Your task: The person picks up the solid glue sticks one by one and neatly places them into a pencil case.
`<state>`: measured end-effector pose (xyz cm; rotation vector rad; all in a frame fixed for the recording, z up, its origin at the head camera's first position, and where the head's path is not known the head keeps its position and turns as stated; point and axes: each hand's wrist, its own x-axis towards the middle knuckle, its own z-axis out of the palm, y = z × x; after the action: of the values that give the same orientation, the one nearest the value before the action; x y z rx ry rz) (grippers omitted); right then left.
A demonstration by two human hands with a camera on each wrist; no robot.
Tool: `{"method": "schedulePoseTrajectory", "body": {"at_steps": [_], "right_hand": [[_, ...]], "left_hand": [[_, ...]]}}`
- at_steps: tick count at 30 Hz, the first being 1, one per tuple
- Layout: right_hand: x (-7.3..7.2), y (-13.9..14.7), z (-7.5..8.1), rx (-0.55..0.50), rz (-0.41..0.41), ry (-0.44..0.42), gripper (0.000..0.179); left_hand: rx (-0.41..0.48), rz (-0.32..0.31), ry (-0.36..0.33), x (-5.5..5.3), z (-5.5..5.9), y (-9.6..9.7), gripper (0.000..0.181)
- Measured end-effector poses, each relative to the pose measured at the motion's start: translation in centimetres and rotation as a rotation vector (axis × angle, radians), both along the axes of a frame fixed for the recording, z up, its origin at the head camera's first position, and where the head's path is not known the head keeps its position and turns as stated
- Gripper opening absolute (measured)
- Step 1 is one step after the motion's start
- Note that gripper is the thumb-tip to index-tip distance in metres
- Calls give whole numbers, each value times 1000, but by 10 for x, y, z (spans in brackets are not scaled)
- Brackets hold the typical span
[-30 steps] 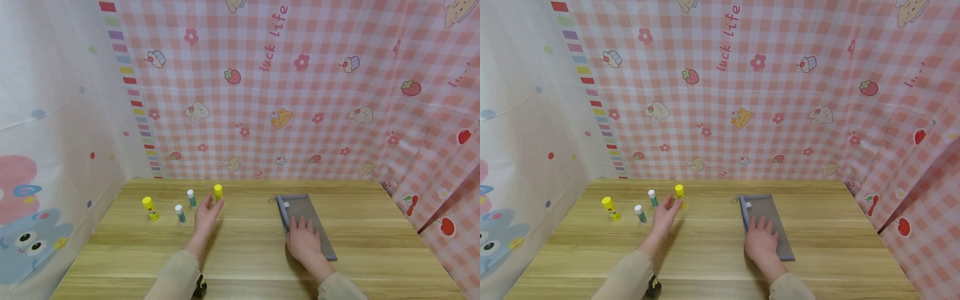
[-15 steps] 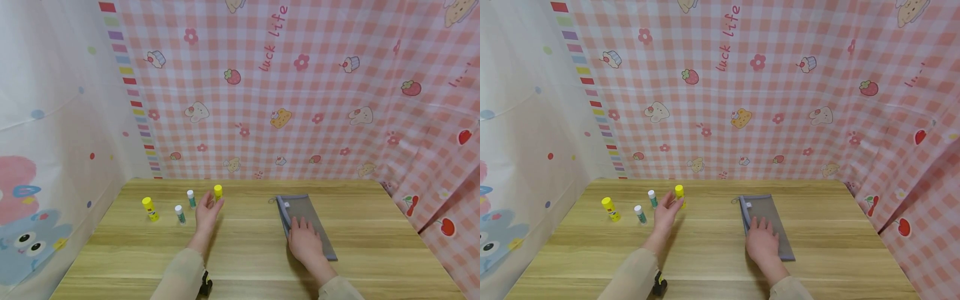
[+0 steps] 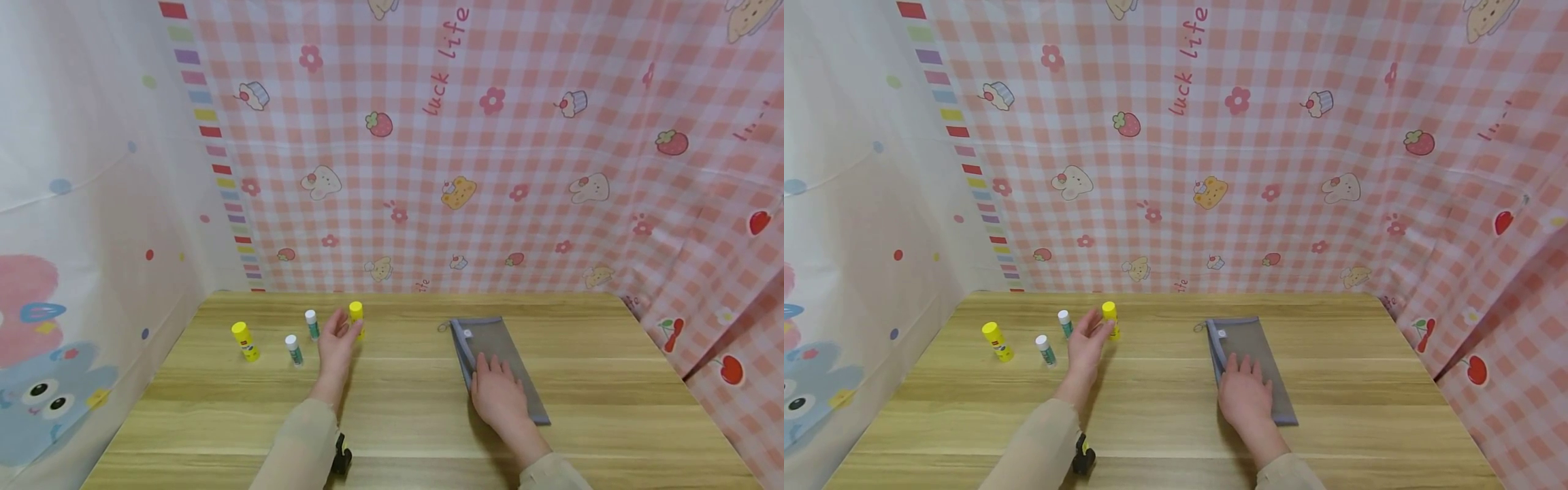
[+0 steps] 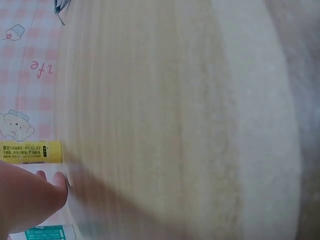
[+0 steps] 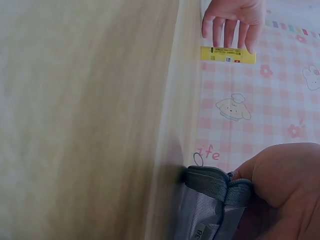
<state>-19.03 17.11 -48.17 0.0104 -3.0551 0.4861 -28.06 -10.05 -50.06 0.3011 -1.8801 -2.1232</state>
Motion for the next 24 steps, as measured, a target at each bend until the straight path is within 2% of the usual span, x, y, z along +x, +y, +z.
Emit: {"method": "schedulePoseTrajectory", "body": {"at_steps": [5,18,24], "right_hand": [[0,0,-1,6,4,13,44],[0,-1,-3,19,9,44,42],[-1,-1,-3,11,8,33,42]], "left_hand": [[-14,-4,17,-2,0,2,55],[-51,-22,-55,-10,6,8,53],[-63,6,-69,-12,6,11,52]]}}
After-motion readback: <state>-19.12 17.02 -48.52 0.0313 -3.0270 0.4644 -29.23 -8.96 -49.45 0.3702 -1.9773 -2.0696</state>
